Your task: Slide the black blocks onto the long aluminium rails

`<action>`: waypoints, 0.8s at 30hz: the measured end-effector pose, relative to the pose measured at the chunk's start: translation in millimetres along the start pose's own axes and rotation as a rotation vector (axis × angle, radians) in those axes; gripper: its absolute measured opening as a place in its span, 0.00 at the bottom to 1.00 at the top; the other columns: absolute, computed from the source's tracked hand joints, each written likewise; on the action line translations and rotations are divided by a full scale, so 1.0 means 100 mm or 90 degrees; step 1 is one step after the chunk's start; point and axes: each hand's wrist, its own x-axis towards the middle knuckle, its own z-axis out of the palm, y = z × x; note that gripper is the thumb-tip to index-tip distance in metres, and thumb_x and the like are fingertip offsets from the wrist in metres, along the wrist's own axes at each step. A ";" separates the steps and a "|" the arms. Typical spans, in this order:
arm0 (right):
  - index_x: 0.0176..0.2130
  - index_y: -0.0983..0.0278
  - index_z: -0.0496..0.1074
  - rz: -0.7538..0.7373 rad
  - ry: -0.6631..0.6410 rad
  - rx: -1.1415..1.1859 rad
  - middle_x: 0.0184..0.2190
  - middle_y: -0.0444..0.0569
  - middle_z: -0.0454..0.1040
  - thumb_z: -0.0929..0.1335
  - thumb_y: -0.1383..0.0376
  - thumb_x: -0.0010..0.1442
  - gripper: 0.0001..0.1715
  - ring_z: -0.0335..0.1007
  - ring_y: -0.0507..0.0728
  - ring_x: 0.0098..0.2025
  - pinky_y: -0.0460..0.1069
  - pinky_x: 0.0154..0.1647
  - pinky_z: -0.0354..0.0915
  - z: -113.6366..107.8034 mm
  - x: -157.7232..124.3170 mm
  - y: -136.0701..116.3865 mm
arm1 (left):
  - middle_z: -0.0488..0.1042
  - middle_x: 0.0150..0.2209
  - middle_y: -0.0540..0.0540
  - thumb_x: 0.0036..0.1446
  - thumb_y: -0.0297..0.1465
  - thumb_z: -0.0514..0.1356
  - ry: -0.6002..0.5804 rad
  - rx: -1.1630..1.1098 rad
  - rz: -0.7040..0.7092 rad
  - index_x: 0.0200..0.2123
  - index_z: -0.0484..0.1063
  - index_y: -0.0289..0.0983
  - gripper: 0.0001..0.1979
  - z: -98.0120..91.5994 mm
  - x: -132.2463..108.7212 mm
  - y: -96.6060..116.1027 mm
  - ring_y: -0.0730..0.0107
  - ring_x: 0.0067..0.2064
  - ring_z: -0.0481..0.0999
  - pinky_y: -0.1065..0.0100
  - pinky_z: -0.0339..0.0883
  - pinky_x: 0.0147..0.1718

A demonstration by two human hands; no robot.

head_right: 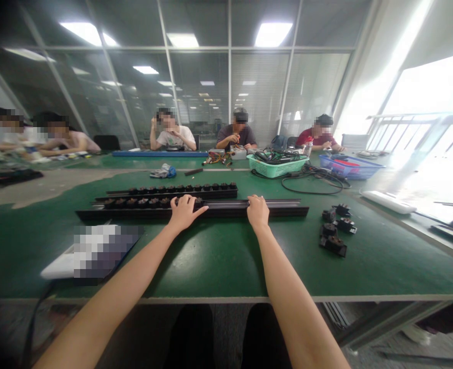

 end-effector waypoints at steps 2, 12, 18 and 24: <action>0.55 0.61 0.78 0.000 0.002 0.001 0.56 0.51 0.77 0.59 0.73 0.67 0.26 0.67 0.61 0.61 0.54 0.65 0.60 0.00 0.00 0.01 | 0.71 0.57 0.34 0.66 0.58 0.46 -0.002 0.001 -0.002 0.56 0.72 0.39 0.34 -0.01 0.00 0.00 0.47 0.61 0.68 0.41 0.41 0.67; 0.53 0.61 0.79 0.017 0.027 0.005 0.55 0.50 0.78 0.59 0.74 0.65 0.27 0.68 0.61 0.60 0.54 0.64 0.62 0.00 0.01 0.06 | 0.71 0.56 0.33 0.65 0.58 0.47 -0.003 0.001 -0.002 0.56 0.72 0.37 0.35 0.00 0.00 -0.01 0.47 0.60 0.68 0.40 0.42 0.67; 0.54 0.63 0.79 0.023 0.020 0.005 0.55 0.51 0.78 0.59 0.74 0.65 0.27 0.68 0.62 0.60 0.54 0.64 0.62 -0.03 0.00 0.04 | 0.71 0.56 0.34 0.66 0.58 0.46 -0.005 0.005 -0.002 0.56 0.72 0.39 0.34 0.00 0.00 0.00 0.47 0.60 0.68 0.41 0.42 0.67; 0.55 0.65 0.78 0.029 0.015 0.009 0.56 0.52 0.77 0.59 0.75 0.65 0.27 0.67 0.62 0.61 0.54 0.65 0.60 -0.03 0.01 0.05 | 0.71 0.57 0.33 0.65 0.58 0.47 -0.009 0.002 -0.003 0.56 0.72 0.37 0.35 -0.01 0.01 0.00 0.47 0.60 0.68 0.40 0.42 0.67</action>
